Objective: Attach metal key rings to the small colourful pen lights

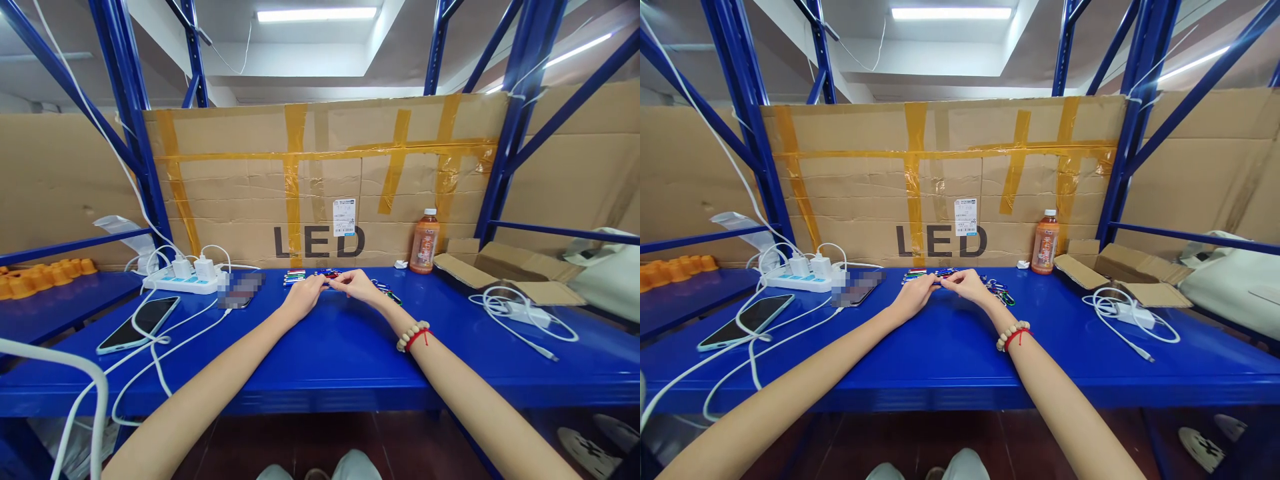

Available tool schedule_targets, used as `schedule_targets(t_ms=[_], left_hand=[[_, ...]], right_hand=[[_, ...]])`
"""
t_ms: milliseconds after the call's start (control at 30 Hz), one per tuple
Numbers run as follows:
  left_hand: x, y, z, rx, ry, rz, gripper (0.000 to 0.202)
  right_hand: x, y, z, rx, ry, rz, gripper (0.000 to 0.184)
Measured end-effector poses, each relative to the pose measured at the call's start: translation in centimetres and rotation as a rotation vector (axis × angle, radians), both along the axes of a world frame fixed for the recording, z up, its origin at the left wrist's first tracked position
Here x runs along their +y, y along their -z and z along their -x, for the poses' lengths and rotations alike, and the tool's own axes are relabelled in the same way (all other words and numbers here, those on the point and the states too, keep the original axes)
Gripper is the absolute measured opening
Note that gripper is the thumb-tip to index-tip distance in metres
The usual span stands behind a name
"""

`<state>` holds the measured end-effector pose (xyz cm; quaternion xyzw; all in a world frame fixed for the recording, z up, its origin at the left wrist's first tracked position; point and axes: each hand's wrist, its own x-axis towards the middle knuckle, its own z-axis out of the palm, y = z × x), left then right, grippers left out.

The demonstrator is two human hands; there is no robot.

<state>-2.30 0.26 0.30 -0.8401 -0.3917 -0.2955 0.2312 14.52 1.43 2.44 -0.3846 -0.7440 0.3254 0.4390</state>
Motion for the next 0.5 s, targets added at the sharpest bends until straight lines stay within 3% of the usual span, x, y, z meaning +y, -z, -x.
schedule_targets(t_ms=[500], left_hand=[[0.07, 0.08, -0.35, -0.119, -0.022, 0.082, 0.028]], right_hand=[[-0.15, -0.26, 0.01, 0.023, -0.017, -0.031, 0.044]])
